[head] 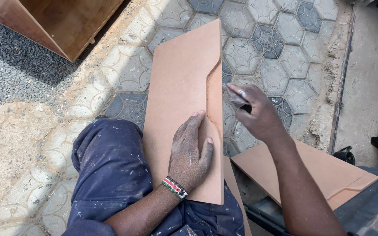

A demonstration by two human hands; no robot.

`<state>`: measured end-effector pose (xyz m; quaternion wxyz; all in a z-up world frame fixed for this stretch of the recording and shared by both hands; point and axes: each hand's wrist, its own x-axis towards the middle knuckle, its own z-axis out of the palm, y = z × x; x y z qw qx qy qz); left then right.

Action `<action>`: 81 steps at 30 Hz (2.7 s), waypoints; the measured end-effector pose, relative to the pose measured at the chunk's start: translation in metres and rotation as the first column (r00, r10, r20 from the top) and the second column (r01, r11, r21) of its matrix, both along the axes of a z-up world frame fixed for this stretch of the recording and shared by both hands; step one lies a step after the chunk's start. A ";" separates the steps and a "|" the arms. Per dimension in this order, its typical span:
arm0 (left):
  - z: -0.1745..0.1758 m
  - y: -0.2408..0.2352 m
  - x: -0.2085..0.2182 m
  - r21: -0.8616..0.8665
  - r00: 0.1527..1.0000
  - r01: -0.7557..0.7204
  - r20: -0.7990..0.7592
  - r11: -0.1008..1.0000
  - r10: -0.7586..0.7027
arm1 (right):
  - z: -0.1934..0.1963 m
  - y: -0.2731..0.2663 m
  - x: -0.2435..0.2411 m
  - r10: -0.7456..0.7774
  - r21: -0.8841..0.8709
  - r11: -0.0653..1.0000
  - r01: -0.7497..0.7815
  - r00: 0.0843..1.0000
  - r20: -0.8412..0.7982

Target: The person sits on the ground and sands the edges and surfaces of a rectangular wooden board using a sanding block. They rotate the board to smooth different sides and then place it on a stack of similar boards.

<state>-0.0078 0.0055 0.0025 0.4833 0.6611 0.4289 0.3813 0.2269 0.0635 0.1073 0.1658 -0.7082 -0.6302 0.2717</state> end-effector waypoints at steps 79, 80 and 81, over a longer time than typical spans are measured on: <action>0.006 0.003 0.004 0.209 0.989 0.022 -0.150 0.978 0.010 | 0.012 -0.002 -0.061 -0.350 -0.306 0.817 0.488 0.842 0.410; 0.007 0.004 0.003 0.180 0.990 0.018 -0.141 0.983 0.008 | 0.018 -0.005 -0.057 -0.360 -0.395 0.795 0.461 0.882 0.305; 0.008 0.006 0.002 0.151 0.991 0.015 -0.132 0.988 0.005 | 0.023 -0.008 -0.053 -0.372 -0.478 0.772 0.419 0.907 0.195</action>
